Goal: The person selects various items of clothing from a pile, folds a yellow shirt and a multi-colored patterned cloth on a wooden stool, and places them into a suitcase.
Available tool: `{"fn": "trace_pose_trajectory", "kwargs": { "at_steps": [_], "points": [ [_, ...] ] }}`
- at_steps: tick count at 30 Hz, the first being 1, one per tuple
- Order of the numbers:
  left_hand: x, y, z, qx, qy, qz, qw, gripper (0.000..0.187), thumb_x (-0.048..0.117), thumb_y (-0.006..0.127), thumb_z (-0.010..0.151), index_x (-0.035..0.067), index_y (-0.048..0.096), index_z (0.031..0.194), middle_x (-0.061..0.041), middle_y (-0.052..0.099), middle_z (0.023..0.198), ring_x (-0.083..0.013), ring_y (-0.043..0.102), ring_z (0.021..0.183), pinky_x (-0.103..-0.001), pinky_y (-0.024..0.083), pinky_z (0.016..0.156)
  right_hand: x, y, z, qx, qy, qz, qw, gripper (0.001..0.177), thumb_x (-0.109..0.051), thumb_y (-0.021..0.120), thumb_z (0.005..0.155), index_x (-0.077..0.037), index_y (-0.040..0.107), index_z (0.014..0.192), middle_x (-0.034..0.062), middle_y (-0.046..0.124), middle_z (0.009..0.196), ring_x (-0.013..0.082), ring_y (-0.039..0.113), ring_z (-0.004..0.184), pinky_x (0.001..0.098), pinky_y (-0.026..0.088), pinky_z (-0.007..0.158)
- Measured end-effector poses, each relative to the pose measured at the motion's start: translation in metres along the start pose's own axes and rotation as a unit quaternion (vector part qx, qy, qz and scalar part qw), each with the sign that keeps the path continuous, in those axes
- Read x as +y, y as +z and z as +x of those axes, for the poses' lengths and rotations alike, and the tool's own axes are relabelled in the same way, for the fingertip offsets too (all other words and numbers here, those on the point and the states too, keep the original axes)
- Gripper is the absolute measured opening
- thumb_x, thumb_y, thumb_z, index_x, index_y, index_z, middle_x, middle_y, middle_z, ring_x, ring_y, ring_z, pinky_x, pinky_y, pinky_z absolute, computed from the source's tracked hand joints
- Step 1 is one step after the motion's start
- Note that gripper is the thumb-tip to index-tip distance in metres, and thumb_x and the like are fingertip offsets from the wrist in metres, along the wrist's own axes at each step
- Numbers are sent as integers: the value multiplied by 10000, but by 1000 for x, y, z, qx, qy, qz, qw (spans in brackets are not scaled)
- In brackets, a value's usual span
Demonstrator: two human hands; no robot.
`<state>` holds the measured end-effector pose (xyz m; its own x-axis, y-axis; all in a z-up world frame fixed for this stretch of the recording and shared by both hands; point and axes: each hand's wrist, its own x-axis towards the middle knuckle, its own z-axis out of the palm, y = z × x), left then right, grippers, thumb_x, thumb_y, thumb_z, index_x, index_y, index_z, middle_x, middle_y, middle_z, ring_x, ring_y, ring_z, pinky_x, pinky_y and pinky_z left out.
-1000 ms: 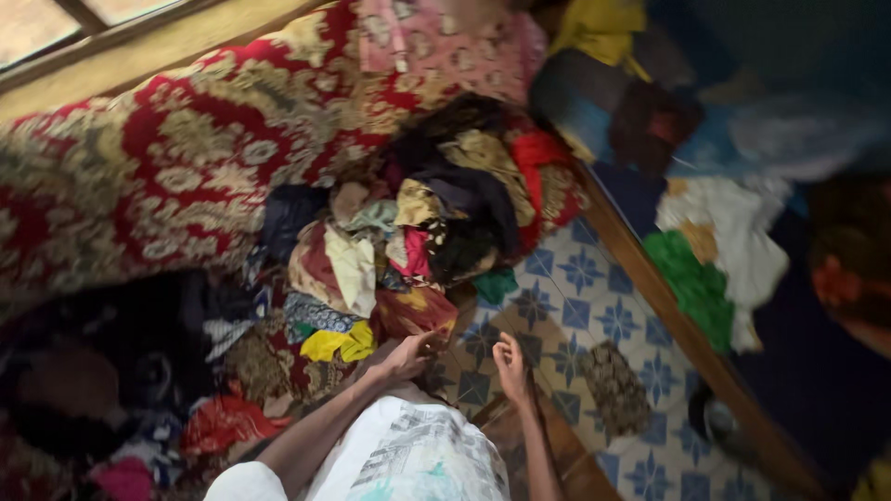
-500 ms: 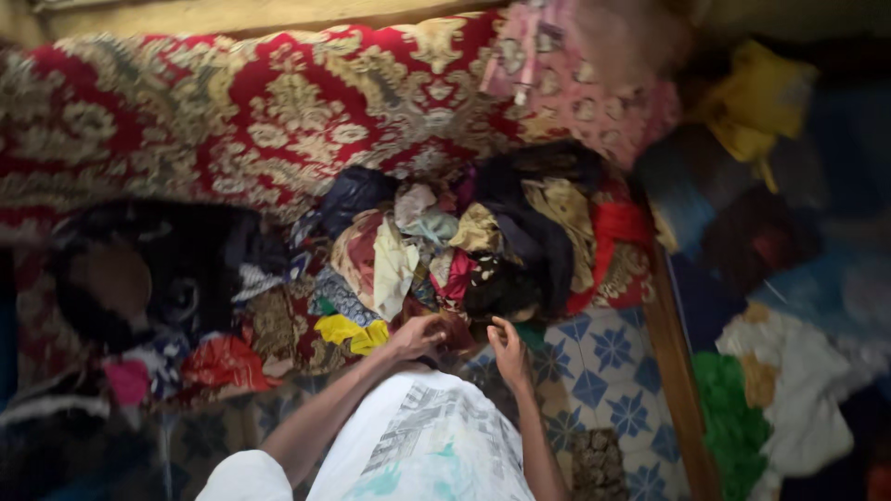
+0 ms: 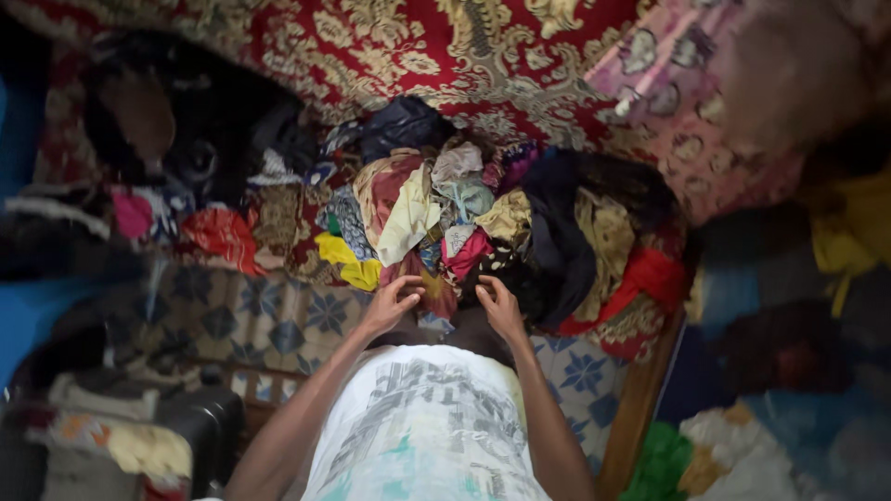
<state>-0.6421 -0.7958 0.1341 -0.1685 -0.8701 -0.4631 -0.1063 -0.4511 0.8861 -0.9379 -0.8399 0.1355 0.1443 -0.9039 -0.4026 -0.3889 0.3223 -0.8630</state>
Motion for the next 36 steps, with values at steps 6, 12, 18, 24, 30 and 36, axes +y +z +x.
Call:
{"fn": "trace_pose_trajectory", "kwargs": {
  "at_steps": [6,12,18,24,30,36],
  "points": [
    [3,73,-10,76,-46,-53,995,428,122,660,966,49,577,1379,-78,744,1221,-120,691,1088,-293,551,932,16,-48,40,-82,-4,-51,995,381,-268,671,978,-47,660,1287,117,766,1031,172,711,903,323,564,807],
    [44,133,-2,102,-100,-47,989,434,115,654,959,67,581,1383,-58,750,1211,-115,699,1048,-291,556,917,74,-83,106,-102,-21,-53,993,396,-259,674,971,-48,634,1303,132,760,1104,209,736,996,342,571,864],
    [69,150,8,147,-109,-61,981,418,128,626,971,78,589,1385,-52,757,1208,-115,703,1027,-292,559,909,107,-80,213,-79,-38,-100,991,402,-229,700,958,-51,635,1313,141,750,1114,241,735,962,382,574,840],
    [35,159,-13,205,-158,-122,958,412,124,617,977,74,588,1385,-62,745,1229,-127,693,1046,-291,551,925,114,-42,322,-60,36,-51,996,395,-121,688,899,-50,671,1287,184,741,994,328,659,778,421,534,707],
    [-16,181,-49,249,-221,-140,933,411,118,610,974,76,588,1382,-69,743,1234,-136,707,1066,-295,556,928,141,-16,373,-77,-150,-151,974,304,-71,754,828,-5,748,1125,196,750,1031,296,702,951,409,542,838],
    [-37,202,-65,271,-225,-171,920,418,112,621,971,75,587,1386,-68,736,1224,-142,691,1055,-295,552,929,154,-11,378,69,-55,-187,978,173,-157,808,777,-72,788,926,137,767,855,276,742,806,397,587,777]
  ]
}}
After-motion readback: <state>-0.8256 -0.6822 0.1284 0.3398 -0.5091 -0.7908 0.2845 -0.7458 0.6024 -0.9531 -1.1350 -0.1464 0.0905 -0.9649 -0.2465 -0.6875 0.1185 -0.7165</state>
